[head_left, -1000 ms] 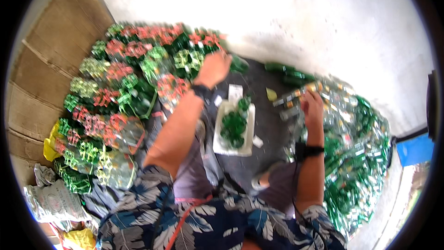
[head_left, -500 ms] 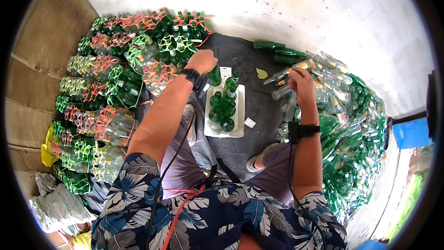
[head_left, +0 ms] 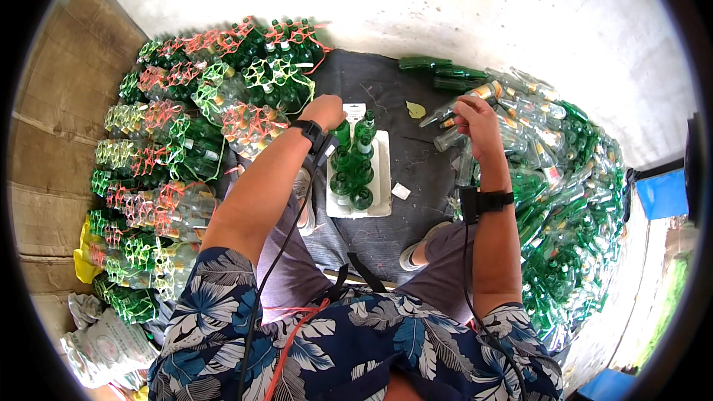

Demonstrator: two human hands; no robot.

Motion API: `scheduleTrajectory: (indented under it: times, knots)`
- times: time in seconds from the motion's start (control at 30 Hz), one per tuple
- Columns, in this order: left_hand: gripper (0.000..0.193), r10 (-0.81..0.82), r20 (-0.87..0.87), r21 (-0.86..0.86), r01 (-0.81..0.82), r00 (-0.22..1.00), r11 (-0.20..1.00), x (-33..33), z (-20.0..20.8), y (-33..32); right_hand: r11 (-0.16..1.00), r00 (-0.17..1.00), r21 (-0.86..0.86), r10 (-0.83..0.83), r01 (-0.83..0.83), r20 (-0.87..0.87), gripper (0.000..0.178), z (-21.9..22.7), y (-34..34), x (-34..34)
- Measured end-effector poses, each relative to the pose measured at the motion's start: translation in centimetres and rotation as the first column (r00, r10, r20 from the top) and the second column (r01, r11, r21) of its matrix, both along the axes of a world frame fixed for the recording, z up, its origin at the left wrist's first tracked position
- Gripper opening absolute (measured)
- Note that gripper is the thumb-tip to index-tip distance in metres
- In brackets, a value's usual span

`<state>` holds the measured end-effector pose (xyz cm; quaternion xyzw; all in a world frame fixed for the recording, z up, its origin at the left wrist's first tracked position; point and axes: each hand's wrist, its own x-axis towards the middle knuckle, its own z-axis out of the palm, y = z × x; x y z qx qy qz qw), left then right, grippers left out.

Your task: The person sits on a tarp and unties a bundle of green glass bottles. They then pick up individual bottles, place them into a white styrofoam tray, and tie them together using a red string.

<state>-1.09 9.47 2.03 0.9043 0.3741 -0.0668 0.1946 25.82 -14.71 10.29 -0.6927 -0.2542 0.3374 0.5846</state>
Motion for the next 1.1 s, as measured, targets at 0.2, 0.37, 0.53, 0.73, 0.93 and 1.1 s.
scheduleTrajectory:
  times: [0.2,0.37,0.53,0.73,0.93,1.1]
  knots:
    - [0.052,-0.035,-0.022,-0.021,0.034,0.999,0.999,0.1,-1.1,-0.4,1.0,1.0,-0.001,0.007,-0.007,0.0,0.032,0.1,0.0,-0.1]
    - [0.038,-0.05,-0.111,-0.08,0.042,0.993,0.996,0.5,-0.6,-0.6,1.0,0.999,0.004,0.03,-0.03,0.01,0.032,0.0,-0.1,0.0]
    - [0.036,-0.046,-0.112,-0.076,0.037,0.993,0.996,0.6,-0.7,-1.0,0.999,0.999,0.002,0.041,-0.041,0.025,0.031,0.0,-0.1,0.0]
    - [0.033,-0.049,-0.171,-0.119,0.029,0.984,0.993,0.9,-0.3,-1.4,0.999,0.999,0.004,0.051,-0.051,0.017,0.03,0.0,-0.1,0.0]
    - [0.048,-0.033,-0.103,-0.105,0.023,0.994,0.994,0.4,-1.7,-1.6,0.998,0.998,-0.007,0.058,-0.058,0.02,0.029,0.2,-0.1,-0.2]
    - [0.032,-0.076,-0.177,-0.105,0.058,0.981,0.993,0.6,-1.5,-1.7,0.999,0.998,0.0,0.051,-0.051,0.022,0.029,0.3,-0.1,-0.3]
